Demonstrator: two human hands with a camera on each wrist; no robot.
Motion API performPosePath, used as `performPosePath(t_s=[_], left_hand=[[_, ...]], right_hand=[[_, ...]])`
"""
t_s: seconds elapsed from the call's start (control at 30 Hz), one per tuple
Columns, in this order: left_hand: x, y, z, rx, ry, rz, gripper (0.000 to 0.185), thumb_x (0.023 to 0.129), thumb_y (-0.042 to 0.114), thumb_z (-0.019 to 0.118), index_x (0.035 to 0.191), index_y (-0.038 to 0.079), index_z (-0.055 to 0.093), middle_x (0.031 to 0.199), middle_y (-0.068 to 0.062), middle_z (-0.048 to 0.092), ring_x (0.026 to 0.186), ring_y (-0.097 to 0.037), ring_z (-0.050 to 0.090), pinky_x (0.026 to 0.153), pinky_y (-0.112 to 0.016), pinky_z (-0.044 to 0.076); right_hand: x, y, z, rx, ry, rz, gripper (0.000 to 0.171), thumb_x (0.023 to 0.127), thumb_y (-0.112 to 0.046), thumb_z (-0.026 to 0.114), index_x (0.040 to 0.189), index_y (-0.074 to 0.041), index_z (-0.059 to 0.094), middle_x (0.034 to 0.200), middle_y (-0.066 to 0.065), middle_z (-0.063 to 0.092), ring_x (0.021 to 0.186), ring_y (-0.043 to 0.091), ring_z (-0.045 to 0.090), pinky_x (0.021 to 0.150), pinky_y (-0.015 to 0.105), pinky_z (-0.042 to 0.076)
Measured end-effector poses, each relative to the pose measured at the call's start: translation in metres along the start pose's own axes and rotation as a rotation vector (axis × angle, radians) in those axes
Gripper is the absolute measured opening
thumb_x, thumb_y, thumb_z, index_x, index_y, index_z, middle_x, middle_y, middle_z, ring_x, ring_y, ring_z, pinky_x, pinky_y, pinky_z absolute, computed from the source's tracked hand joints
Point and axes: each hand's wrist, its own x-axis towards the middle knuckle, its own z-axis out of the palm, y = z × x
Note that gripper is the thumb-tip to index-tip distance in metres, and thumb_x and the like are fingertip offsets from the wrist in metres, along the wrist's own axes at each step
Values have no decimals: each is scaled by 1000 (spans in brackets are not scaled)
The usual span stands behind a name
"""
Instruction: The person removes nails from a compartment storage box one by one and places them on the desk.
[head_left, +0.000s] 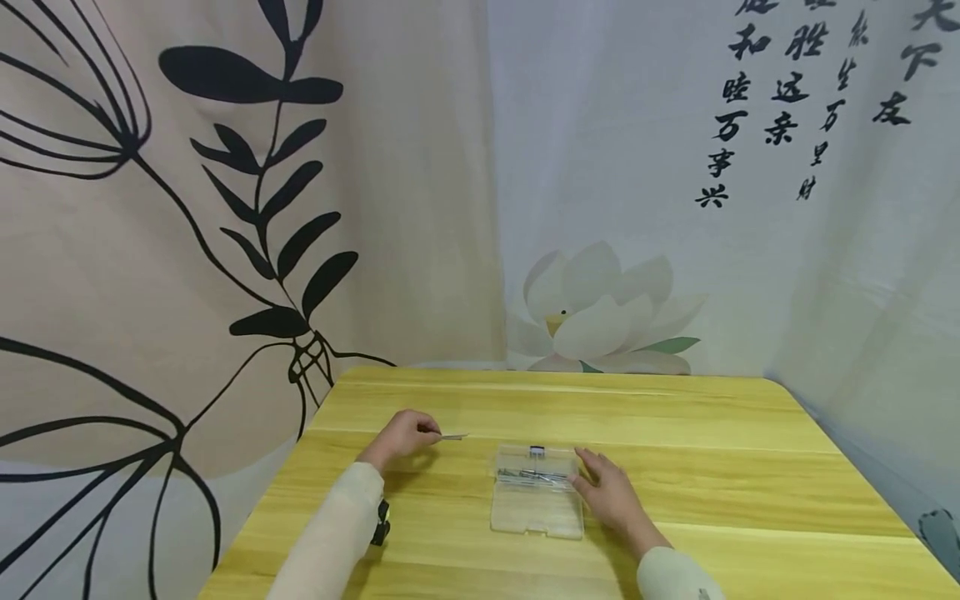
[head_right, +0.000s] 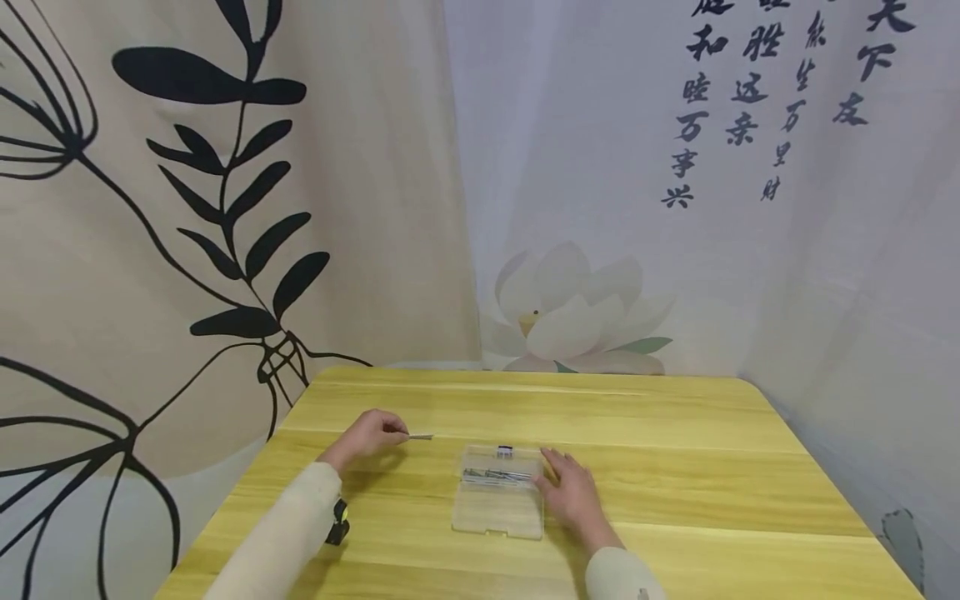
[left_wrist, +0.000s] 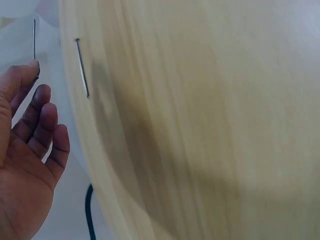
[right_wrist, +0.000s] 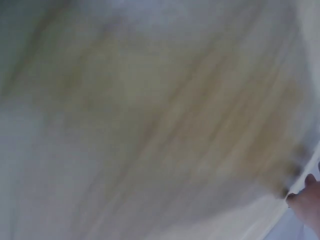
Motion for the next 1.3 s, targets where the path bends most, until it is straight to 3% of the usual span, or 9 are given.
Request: performPosePath(t_s=[0.17,0.47,0.93,1.3], left_hand=[[-4,-9,-3,-45,-21,-45,11,95,12,67,95,3,75,86,-2,67,77,-16,55,70,-34,47],[-1,-21,-4,-58,-18,-53,10,96,12,67,94,6,75,88,-1,67,80,-16,57,72,-36,48],[7,-26,4,8,-7,-102,5,92,11,72,91,10,76,87,3,66,80,-14,58,75,-36,50],[14,-26,9,130,21,-67,5,91,14,73,89,10,74,93,-3,58,82,-19,52,73,-39,47]], right_hand=[[1,2,0,7,-22,10,52,100,-21,60,148,-4,46,147,27,42,139,52,27,109,67,18],[1,4,0,-51,-25,16,55,100,-25,60,149,-5,44,145,29,43,138,50,30,114,62,7],[0,10,1,-25,-53,13,55,101,-27,59,149,-6,44,147,30,41,141,49,26,114,62,2],[0,8,-1,-36,-64,28,54,101,-30,58,149,-9,45,147,29,41,140,50,26,112,65,6]])
